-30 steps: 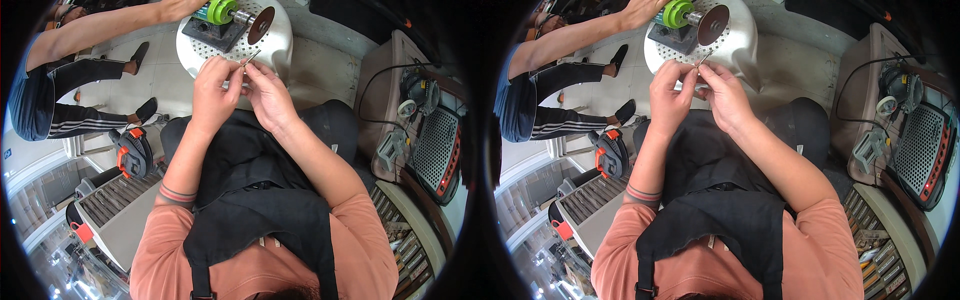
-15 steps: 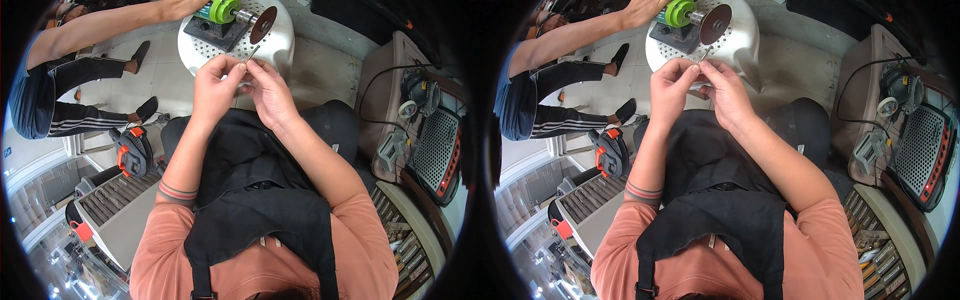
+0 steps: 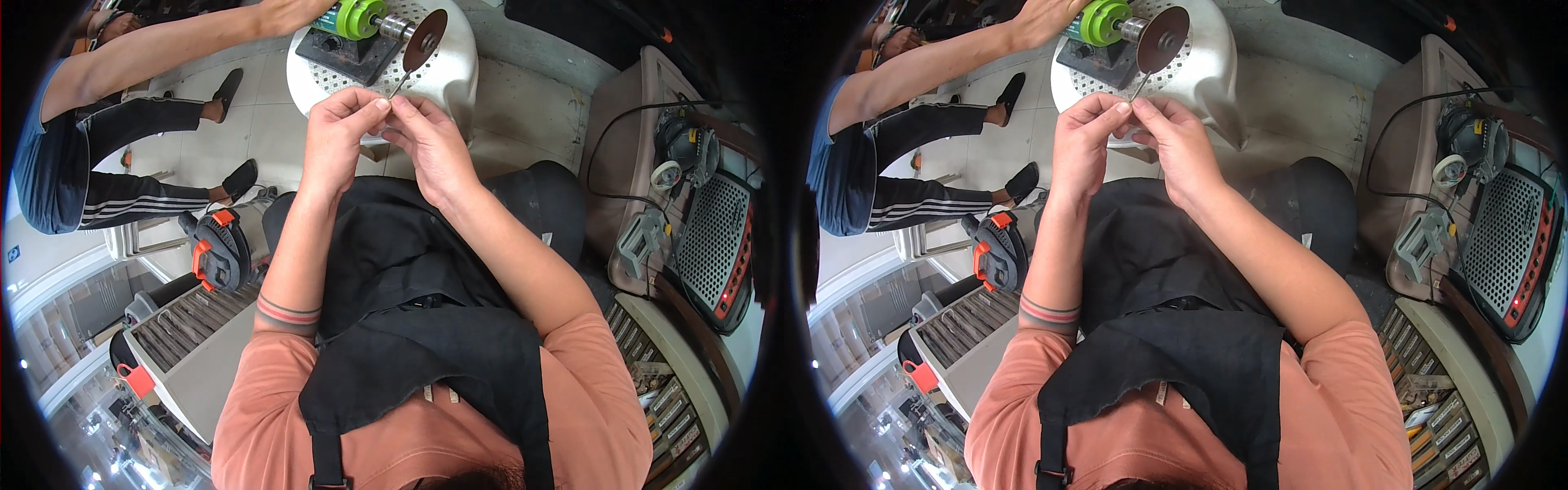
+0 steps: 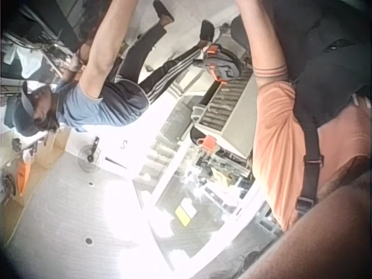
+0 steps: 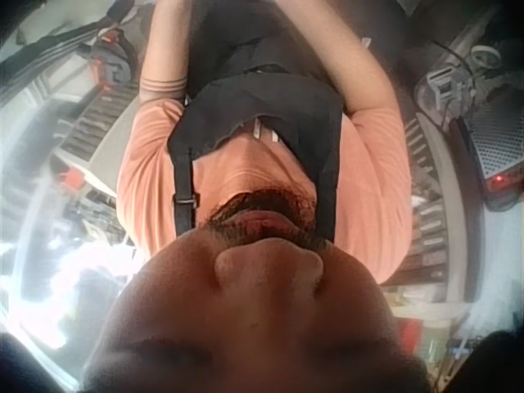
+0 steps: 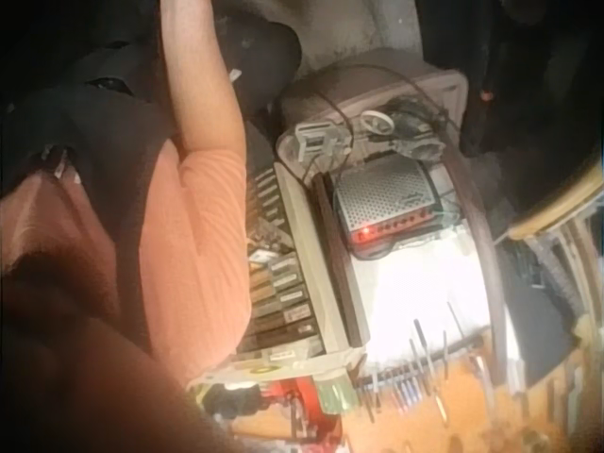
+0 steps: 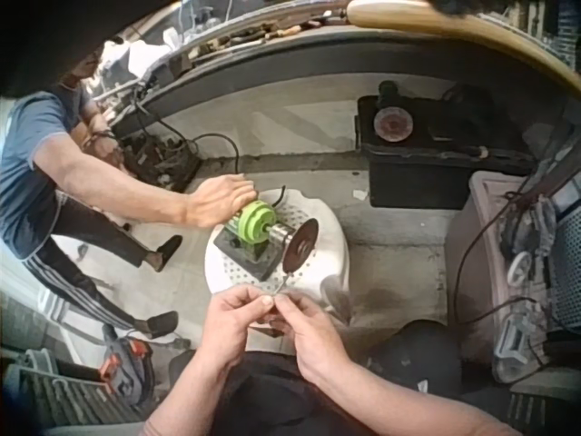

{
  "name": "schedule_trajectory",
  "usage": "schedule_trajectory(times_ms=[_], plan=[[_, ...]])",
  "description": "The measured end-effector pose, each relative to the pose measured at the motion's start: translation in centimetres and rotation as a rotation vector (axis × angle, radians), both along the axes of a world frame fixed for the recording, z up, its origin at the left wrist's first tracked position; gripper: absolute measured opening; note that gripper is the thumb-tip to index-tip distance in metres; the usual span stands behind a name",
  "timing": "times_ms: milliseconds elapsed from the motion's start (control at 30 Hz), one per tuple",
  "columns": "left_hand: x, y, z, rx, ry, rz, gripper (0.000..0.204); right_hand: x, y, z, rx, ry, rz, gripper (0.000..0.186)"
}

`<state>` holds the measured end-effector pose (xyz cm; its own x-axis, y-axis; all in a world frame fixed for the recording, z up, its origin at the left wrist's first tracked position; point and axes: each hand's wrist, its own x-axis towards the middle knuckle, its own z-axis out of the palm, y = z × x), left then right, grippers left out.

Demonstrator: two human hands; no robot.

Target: The person uses a bench grinder to sharpen a drill bit, then cleans it with a brush. They inspect the bit and install it into a cordless drill.

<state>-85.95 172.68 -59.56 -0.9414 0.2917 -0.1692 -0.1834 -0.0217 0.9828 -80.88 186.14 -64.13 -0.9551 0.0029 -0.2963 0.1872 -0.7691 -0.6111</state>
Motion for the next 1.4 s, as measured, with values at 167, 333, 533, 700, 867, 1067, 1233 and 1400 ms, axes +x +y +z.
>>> schedule_trajectory(times_ms=[167,333,533,700,867,1067,1233,1400], plan=[[0.2,0.0,-0.2,0.015,-0.003,0.010,0.009,-0.1,0.4,0.4,-0.011,-0.004,0.028,0.025],[0.3,-0.1,-0.3,0.011,0.003,0.015,0.009,-0.1,0.7,0.9,-0.035,0.007,0.027,0.024],[0.7,0.1,-0.3,-0.012,-0.018,0.047,0.010,-0.2,0.6,0.7,-0.058,0.006,0.015,0.022],[0.7,0.1,-0.4,-0.008,-0.011,0.047,0.011,-0.2,0.7,1.0,-0.068,-0.010,0.009,0.022],[1.1,0.4,-0.1,-0.007,-0.014,0.073,0.011,-0.2,0.7,0.6,-0.051,-0.002,0.018,0.022],[1.2,0.5,-0.2,0.008,-0.006,0.078,0.011,-0.3,0.7,0.7,-0.050,-0.003,0.017,0.024],[1.2,0.7,0.0,0.013,-0.009,0.072,0.011,-0.3,0.8,0.8,-0.046,-0.023,0.017,0.024],[0.9,0.5,-0.4,0.013,0.040,0.066,0.011,-0.3,0.9,0.8,-0.045,-0.023,0.026,0.025]])
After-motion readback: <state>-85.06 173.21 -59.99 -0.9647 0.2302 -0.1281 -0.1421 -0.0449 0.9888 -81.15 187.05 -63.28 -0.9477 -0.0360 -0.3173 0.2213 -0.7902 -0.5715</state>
